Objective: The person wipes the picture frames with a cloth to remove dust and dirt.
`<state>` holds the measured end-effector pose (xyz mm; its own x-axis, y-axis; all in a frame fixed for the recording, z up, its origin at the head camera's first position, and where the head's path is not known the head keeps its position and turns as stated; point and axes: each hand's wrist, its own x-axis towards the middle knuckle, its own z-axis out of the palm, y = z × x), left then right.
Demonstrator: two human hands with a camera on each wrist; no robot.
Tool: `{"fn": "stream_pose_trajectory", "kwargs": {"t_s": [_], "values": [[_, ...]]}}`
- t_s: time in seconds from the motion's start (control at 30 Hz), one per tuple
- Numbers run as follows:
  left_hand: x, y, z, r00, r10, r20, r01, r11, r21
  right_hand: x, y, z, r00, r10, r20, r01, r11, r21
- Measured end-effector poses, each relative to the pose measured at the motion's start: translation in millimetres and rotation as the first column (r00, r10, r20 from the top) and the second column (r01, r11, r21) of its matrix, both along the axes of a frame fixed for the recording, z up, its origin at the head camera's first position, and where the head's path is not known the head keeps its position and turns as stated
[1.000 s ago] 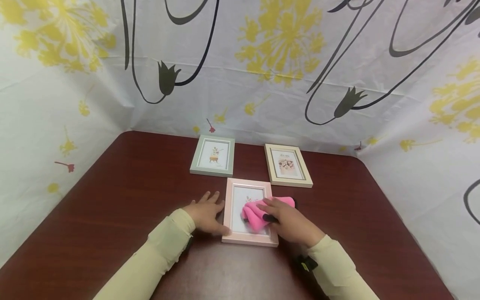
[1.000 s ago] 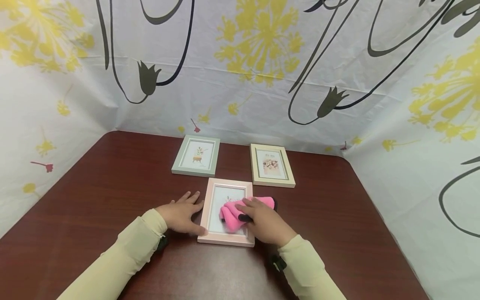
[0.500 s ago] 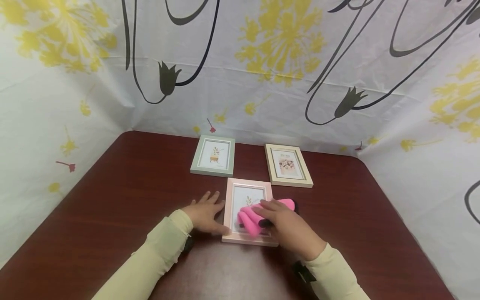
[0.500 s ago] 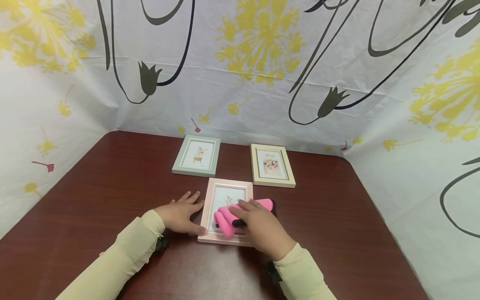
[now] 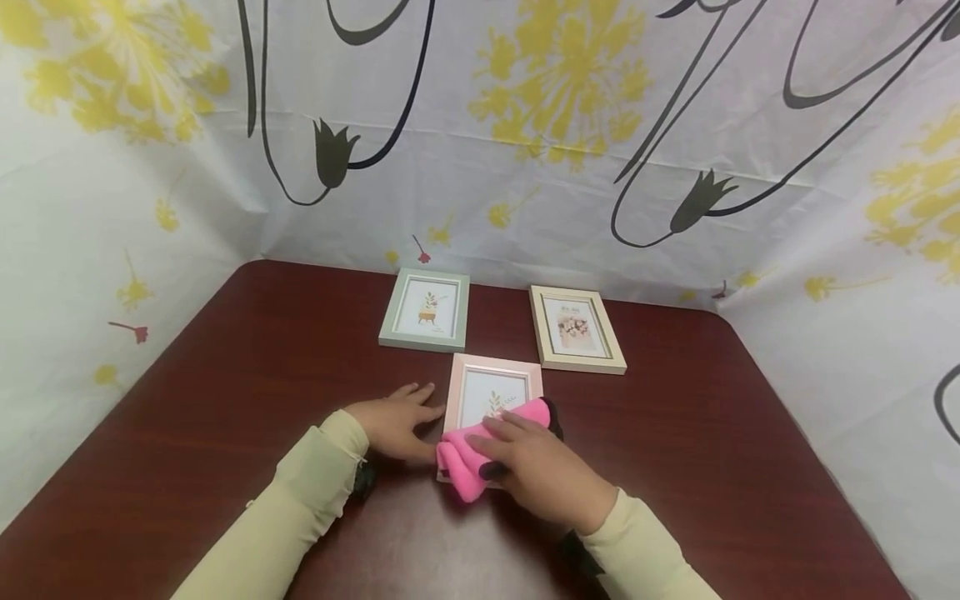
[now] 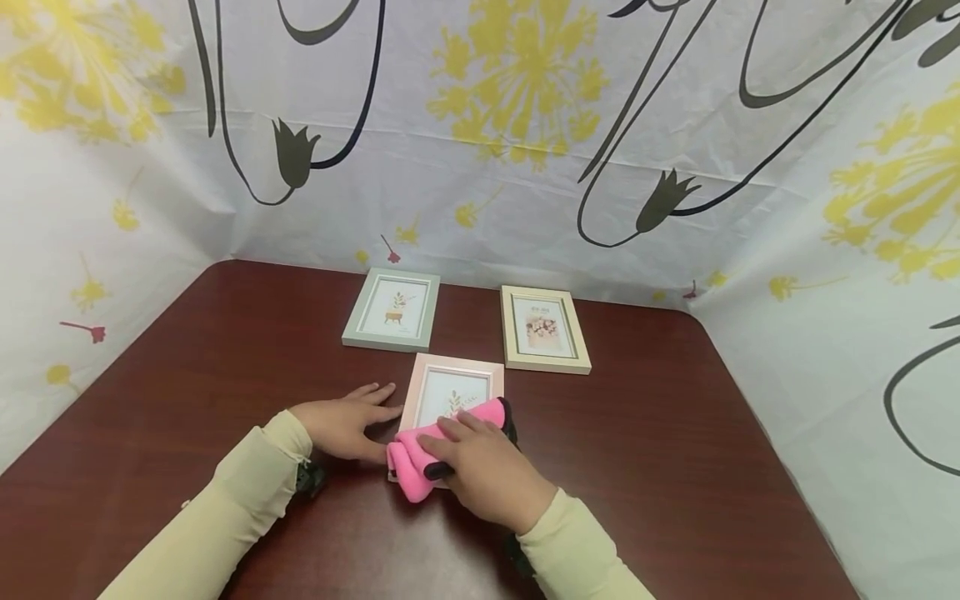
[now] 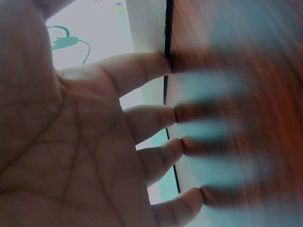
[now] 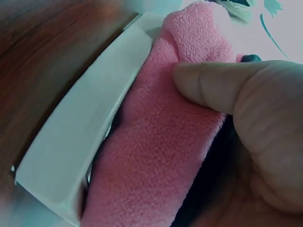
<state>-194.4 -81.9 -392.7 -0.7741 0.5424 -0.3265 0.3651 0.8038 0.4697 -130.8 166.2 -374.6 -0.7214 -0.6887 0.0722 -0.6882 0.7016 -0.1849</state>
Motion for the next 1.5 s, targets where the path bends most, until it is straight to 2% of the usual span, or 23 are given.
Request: {"fn": "stream_pose_trajectory", "kwargs": {"t_s": [0.2, 0.37, 0.63, 0.77, 0.93, 1.1, 1.4, 1.5], "values": [[-0.4, -1.1, -1.0, 1.000, 0.006, 0.004, -0.006, 1.000, 0.004, 1.9, -1, 7.6, 0.999, 0.007, 0.040, -0.010, 0.997, 0.074], [-0.2, -0.8, -1.4, 1.000, 0.019, 0.014, -0.019, 1.000, 0.011, -0.1, 12, 15.6, 0.997, -0.005, 0.073, 0.000, 0.997, 0.075], [2.0, 0.3, -1.0, 1.000, 0.026, 0.011, -0.026, 1.000, 0.017, -5.0, 37, 23.7, 0.992, -0.106, 0.066, 0.101, 0.992, 0.069], [3.1, 1.4, -1.0, 0.999, 0.036, 0.011, -0.036, 0.999, 0.015, -2.7, 30, 21.2, 0.996, -0.080, 0.050, 0.076, 0.994, 0.075], [3.6, 1.8, 0.0, 0.999, 0.032, 0.000, -0.032, 0.999, 0.018, 7.6, 7, 16.2, 0.999, -0.017, 0.040, 0.014, 0.997, 0.072], [3.7, 1.8, -0.1, 1.000, 0.025, -0.014, -0.024, 1.000, 0.014, 13.2, -6, 12.1, 1.000, 0.003, 0.021, -0.004, 0.997, 0.081], [3.7, 1.4, 0.1, 0.999, 0.035, 0.005, -0.035, 0.999, 0.020, 4.7, 17, 21.1, 0.995, -0.002, 0.097, -0.006, 0.997, 0.077], [4.0, 0.9, 0.6, 0.999, 0.038, 0.012, -0.038, 0.999, 0.026, 0.6, 31, 26.8, 0.991, -0.058, 0.118, 0.050, 0.996, 0.070]]}}
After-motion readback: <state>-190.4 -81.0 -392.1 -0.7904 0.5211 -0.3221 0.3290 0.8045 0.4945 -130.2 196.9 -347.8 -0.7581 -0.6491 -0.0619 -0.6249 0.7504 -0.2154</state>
